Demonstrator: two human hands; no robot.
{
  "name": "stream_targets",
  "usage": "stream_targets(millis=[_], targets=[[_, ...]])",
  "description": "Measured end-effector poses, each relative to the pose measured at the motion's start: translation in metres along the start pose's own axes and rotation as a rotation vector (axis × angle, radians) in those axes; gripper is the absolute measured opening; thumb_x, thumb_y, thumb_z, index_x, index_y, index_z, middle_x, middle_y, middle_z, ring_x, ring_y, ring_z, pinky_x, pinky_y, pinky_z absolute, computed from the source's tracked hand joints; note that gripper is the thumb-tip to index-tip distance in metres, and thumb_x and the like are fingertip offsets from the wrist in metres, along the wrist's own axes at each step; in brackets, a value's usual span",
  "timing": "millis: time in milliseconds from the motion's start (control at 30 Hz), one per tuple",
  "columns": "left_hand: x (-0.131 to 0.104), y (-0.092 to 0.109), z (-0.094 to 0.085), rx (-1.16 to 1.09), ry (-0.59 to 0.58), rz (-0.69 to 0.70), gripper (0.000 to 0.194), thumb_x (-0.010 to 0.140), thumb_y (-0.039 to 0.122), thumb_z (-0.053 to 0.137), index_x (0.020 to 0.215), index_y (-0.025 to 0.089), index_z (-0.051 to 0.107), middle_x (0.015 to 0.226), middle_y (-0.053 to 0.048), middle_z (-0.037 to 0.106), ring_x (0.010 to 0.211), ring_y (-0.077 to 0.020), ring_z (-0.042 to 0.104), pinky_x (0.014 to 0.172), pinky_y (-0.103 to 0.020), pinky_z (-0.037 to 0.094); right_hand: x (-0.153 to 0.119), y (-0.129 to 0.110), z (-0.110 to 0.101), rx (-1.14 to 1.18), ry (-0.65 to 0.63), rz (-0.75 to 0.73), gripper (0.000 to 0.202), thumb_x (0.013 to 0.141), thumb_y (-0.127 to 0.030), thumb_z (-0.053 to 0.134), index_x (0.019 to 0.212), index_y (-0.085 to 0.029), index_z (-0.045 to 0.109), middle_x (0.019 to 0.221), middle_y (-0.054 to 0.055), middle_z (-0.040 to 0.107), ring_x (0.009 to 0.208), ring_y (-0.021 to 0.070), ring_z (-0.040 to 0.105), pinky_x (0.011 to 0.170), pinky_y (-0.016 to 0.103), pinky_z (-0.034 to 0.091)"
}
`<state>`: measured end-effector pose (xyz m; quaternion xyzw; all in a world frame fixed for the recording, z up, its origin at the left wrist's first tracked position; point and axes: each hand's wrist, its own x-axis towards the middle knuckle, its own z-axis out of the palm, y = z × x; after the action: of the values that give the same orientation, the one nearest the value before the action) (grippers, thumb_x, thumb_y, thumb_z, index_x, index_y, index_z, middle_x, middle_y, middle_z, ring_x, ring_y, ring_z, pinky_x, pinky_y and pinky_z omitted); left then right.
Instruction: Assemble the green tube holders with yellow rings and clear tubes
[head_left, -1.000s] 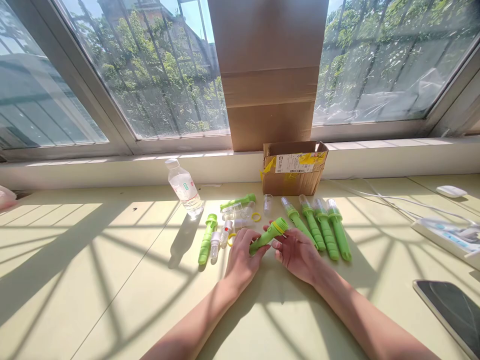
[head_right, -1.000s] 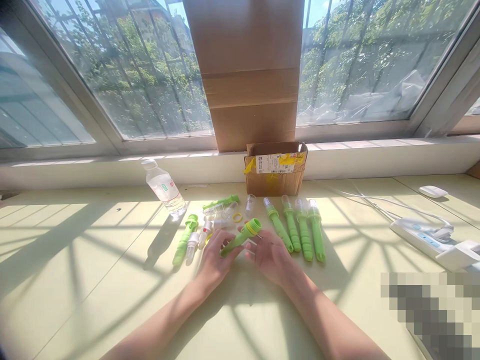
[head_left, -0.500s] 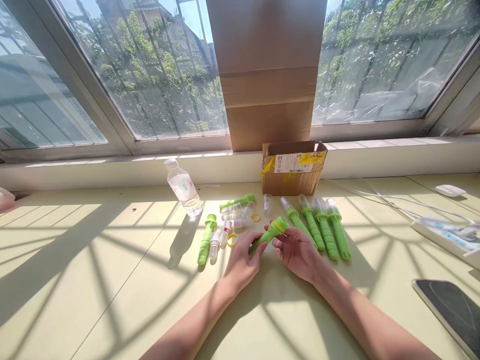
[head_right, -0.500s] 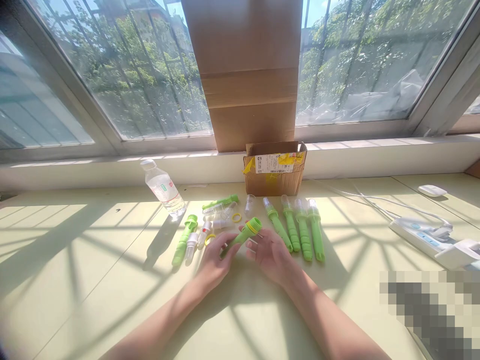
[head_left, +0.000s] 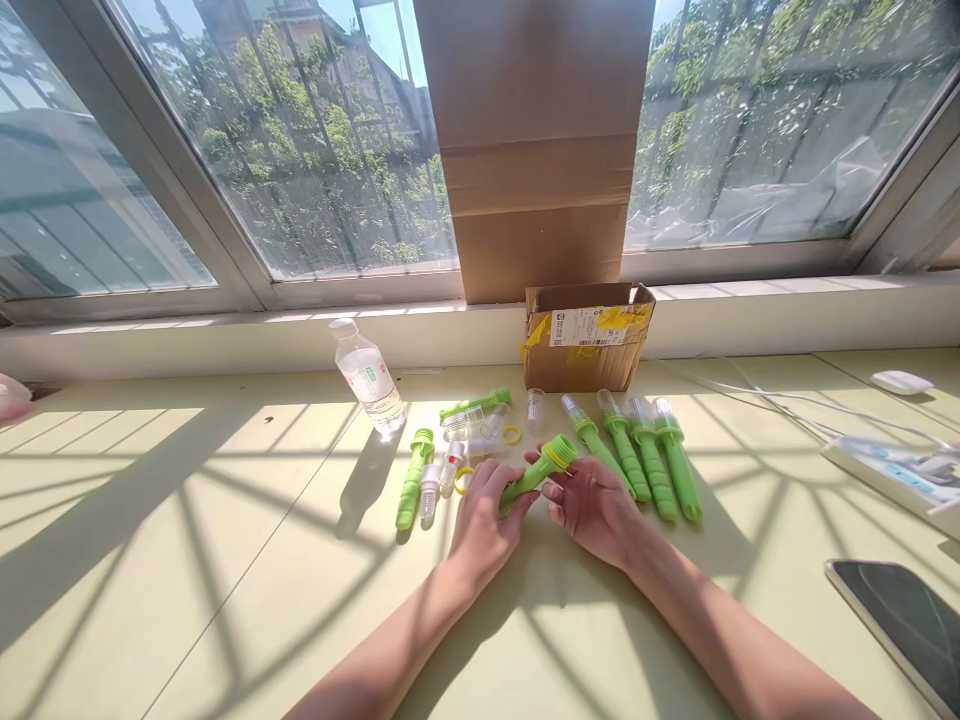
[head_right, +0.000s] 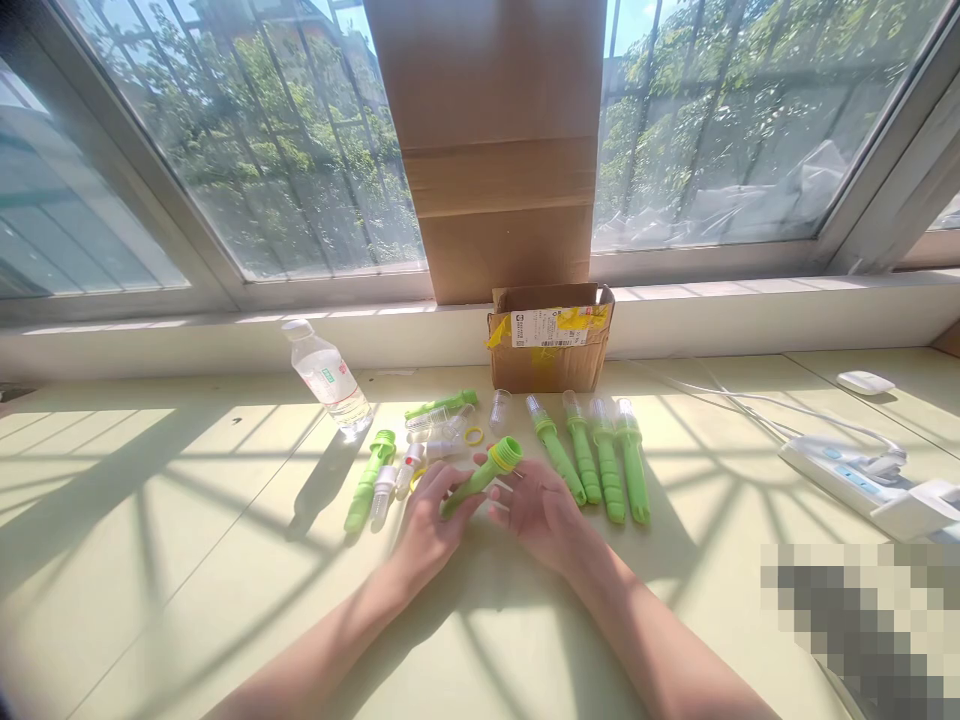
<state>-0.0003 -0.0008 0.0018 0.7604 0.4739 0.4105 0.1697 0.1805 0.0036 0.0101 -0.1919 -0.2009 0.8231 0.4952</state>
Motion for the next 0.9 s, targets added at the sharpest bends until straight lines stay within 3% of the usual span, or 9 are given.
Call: stream_targets(millis=[200, 500, 733, 900], targets=[[0.0, 0.0, 0.0, 0.036, -0.012, -0.005, 0.007, 0.092, 0.027, 0.06, 0.097, 0.022, 0.062, 0.097, -0.005, 0.06, 0.092, -0.021, 0.058, 0.077, -0.033, 0.047, 0.001, 0.0, 0.001, -0.011, 0.032, -0.01, 0.023, 0.083, -0.026, 0.068, 0.106, -0.022, 0.069, 0.118, 0.004, 0.069, 0.066, 0.0103, 0.061, 0.062, 0.025, 0.057], [0.006, 0.01, -0.006, -0.046, -0.149, -0.125, 0.023, 0.097, 0.038, 0.05, 0.109, 0.022, 0.063, 0.103, -0.005, 0.067, 0.094, -0.0218, 0.06, 0.079, -0.035, 0.046, 0.002, -0.001, 0.0, 0.023, 0.021, -0.009, 0.021, 0.083, -0.023, 0.068, 0.104, -0.018, 0.07, 0.085, 0.001, 0.069, 0.064, 0.0104, 0.059, 0.062, 0.023, 0.056], [0.006, 0.011, -0.007, -0.077, -0.131, -0.131, 0.021, 0.097, 0.034, 0.05, 0.103, 0.021, 0.066, 0.096, -0.004, 0.068, 0.091, -0.0211, 0.06, 0.078, -0.033, 0.045, 0.001, 0.0, -0.001, -0.011, 0.047, -0.017, 0.022, 0.084, -0.024, 0.068, 0.105, -0.021, 0.071, 0.118, 0.005, 0.069, 0.066, 0.0096, 0.059, 0.063, 0.023, 0.054], [0.004, 0.007, -0.004, -0.035, -0.088, -0.1, 0.017, 0.095, 0.033, 0.054, 0.098, 0.021, 0.066, 0.096, -0.005, 0.066, 0.09, -0.0211, 0.059, 0.076, -0.033, 0.045, 0.0, 0.0, 0.0, -0.012, 0.024, -0.017, 0.024, 0.082, -0.027, 0.07, 0.106, -0.023, 0.069, 0.118, 0.004, 0.069, 0.065, 0.0087, 0.059, 0.061, 0.024, 0.054]])
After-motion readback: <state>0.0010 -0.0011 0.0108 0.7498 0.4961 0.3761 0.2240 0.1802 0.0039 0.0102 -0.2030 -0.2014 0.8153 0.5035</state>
